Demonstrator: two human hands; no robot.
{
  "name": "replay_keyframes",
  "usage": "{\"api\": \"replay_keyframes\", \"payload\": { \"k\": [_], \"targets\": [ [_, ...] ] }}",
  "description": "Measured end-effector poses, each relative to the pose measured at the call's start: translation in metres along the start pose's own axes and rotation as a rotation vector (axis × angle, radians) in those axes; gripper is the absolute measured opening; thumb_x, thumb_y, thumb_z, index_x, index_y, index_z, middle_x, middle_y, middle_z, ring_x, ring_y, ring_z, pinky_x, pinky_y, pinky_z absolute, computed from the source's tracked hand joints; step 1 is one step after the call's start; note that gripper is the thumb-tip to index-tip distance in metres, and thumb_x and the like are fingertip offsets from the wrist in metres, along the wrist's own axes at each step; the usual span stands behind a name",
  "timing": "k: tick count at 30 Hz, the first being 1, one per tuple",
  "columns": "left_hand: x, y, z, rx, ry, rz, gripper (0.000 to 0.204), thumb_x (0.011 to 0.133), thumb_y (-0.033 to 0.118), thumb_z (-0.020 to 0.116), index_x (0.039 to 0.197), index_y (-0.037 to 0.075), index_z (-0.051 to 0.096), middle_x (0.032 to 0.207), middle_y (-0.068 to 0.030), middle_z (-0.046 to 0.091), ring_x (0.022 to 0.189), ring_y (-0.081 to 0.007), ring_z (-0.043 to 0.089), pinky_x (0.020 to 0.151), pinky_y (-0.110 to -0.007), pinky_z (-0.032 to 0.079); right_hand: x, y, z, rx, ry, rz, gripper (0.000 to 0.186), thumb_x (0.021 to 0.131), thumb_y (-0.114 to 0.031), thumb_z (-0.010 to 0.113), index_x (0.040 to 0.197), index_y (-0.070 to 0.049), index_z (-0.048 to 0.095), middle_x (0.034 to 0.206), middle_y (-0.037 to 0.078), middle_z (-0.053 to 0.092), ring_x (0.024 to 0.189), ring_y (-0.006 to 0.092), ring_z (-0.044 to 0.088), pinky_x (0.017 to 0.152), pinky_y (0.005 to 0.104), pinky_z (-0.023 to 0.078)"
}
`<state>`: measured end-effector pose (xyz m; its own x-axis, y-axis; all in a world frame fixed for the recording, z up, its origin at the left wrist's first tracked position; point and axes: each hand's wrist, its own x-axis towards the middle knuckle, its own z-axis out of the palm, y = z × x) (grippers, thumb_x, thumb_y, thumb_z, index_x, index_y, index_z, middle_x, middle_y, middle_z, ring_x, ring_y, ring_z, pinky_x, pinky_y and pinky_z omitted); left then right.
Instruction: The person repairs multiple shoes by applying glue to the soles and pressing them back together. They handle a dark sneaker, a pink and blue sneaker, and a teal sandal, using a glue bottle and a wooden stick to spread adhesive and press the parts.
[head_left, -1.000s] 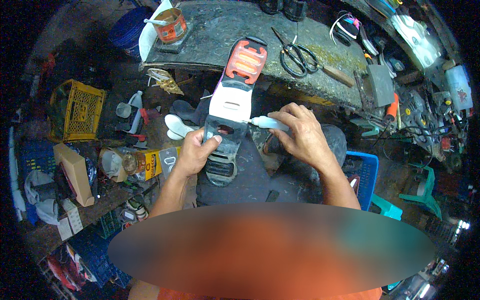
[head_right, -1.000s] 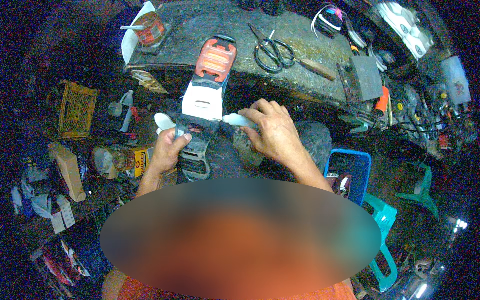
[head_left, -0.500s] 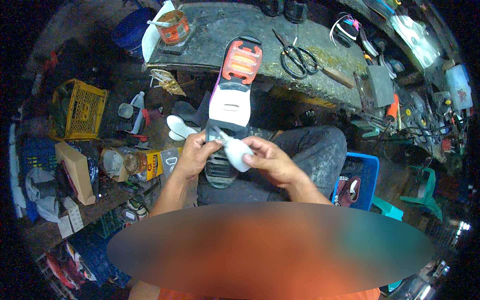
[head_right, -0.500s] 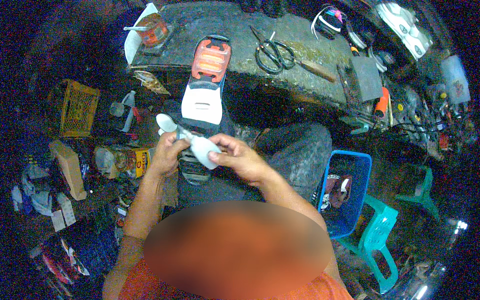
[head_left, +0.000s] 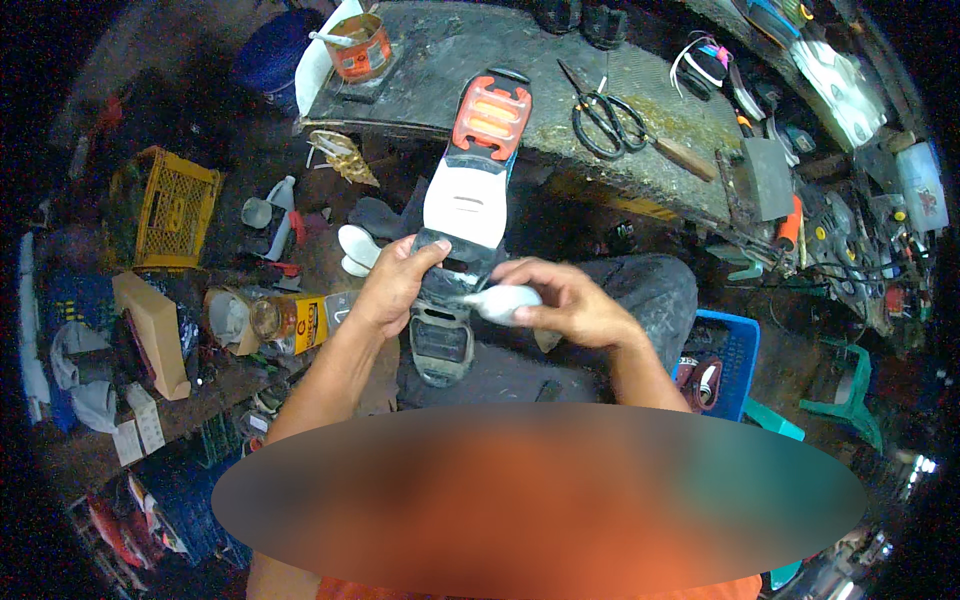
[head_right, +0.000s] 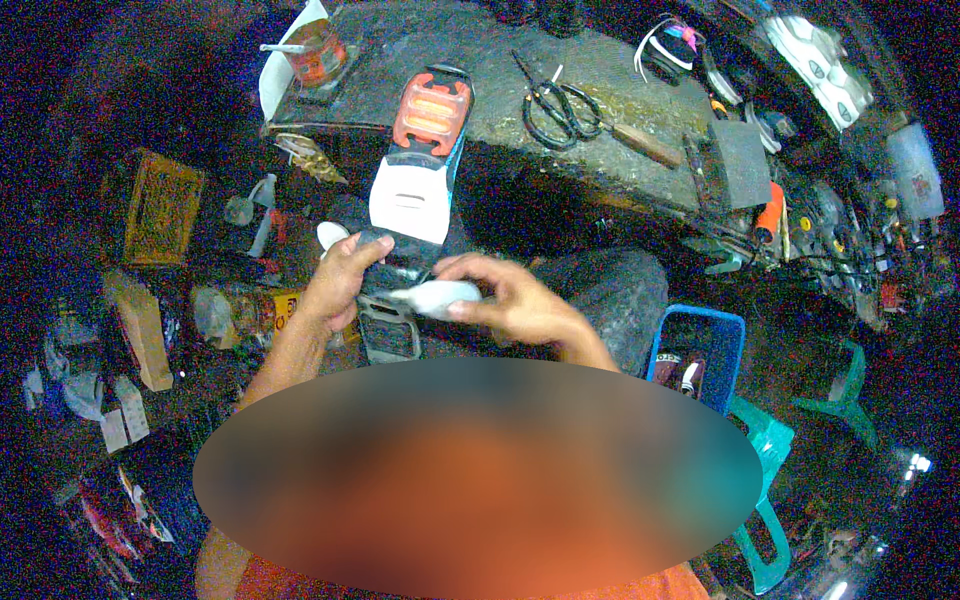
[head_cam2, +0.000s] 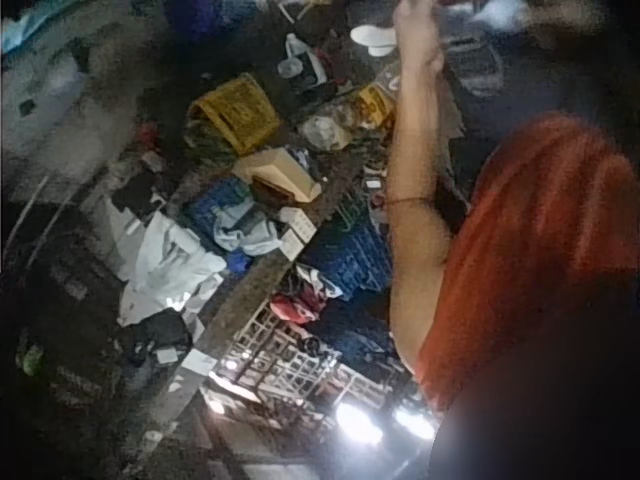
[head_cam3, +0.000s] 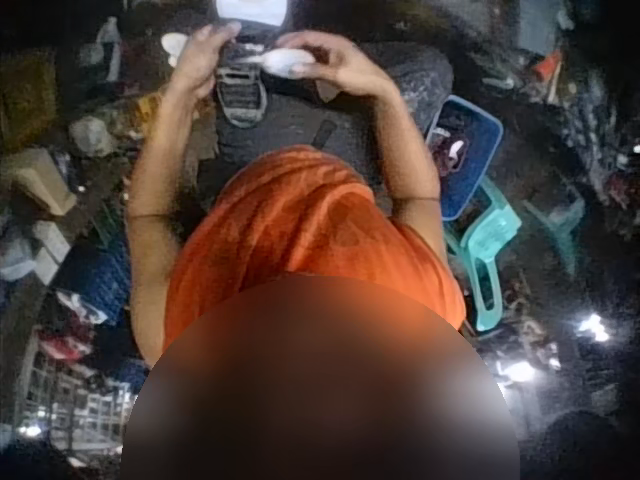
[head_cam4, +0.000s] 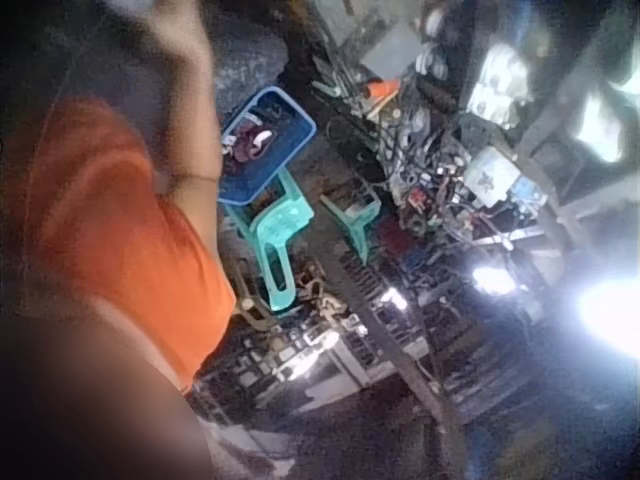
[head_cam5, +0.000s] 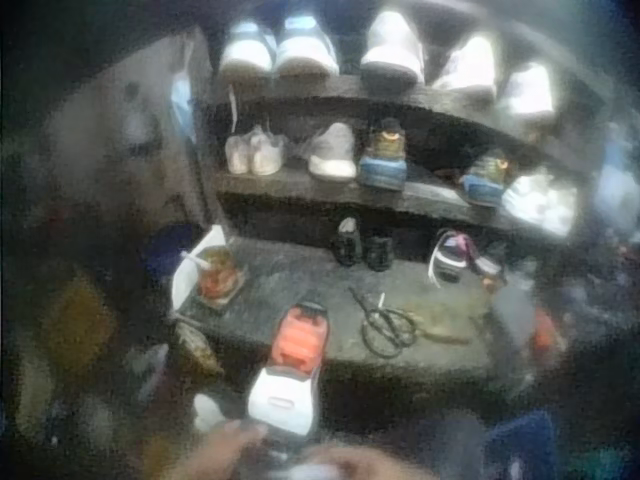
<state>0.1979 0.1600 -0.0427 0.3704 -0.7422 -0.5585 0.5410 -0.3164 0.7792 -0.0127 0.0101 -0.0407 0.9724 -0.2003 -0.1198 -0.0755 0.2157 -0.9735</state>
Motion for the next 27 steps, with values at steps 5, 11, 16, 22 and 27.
{"api": "replay_keyframes", "payload": {
  "k": [5, 11, 16, 22, 27],
  "targets": [
    [-0.008, -0.004, 0.005, 0.011, 0.001, -0.036, 0.023, 0.1, 0.018, 0.062, 0.115, 0.001, 0.065, 0.099, -0.0032, 0.07, 0.088, -0.0106, 0.066, 0.081, -0.029, 0.054, 0.0, -0.018, -0.026, -0.537, 0.357, 0.008, 0.036, 0.091, -0.021, 0.076, 0.121, -0.002, 0.069, 0.114, 0.013, 0.07, 0.108, 0.0278, 0.068, 0.096, 0.0382, 0.052],
    [-0.004, -0.011, 0.003, 0.035, -0.05, 0.043, 0.02, 0.099, 0.018, 0.062, 0.107, 0.001, 0.067, 0.097, -0.0011, 0.068, 0.087, -0.0092, 0.063, 0.081, -0.027, 0.052, 0.015, -0.035, -0.014, -0.96, 0.291, -0.149, 0.034, 0.086, -0.02, 0.077, 0.114, -0.004, 0.07, 0.103, 0.015, 0.066, 0.1, 0.0369, 0.065, 0.089, 0.0449, 0.053],
    [-0.005, -0.012, 0.001, 0.003, -0.021, 0.054, 0.02, 0.099, 0.019, 0.063, 0.106, 0.001, 0.066, 0.094, -0.0004, 0.067, 0.084, -0.0083, 0.062, 0.077, -0.027, 0.051, 0.022, -0.039, -0.003, -1.131, 0.297, -0.23, 0.032, 0.084, -0.018, 0.078, 0.113, -0.006, 0.071, 0.1, 0.012, 0.064, 0.096, 0.0336, 0.063, 0.086, 0.0448, 0.051],
    [-0.007, -0.004, -0.001, 0.171, -0.049, 0.054, 0.019, 0.098, 0.02, 0.063, 0.102, 0.002, 0.068, 0.091, 0.001, 0.065, 0.082, -0.0083, 0.059, 0.075, -0.027, 0.05, 0.018, -0.045, -0.005, -1.187, 0.308, -0.202, 0.031, 0.085, -0.02, 0.077, 0.113, -0.008, 0.072, 0.103, 0.012, 0.064, 0.099, 0.0334, 0.062, 0.09, 0.0447, 0.051],
    [-0.004, -0.008, -0.003, 0.151, -0.046, 0.071, 0.017, 0.097, 0.02, 0.064, 0.099, 0.003, 0.068, 0.088, 0.0025, 0.063, 0.079, -0.0079, 0.056, 0.074, -0.027, 0.047, 0.013, -0.044, -0.016, -1.132, 0.36, -0.178, 0.031, 0.084, -0.019, 0.078, 0.111, -0.007, 0.072, 0.101, 0.012, 0.065, 0.099, 0.0331, 0.064, 0.089, 0.0442, 0.051]
  ]
}}
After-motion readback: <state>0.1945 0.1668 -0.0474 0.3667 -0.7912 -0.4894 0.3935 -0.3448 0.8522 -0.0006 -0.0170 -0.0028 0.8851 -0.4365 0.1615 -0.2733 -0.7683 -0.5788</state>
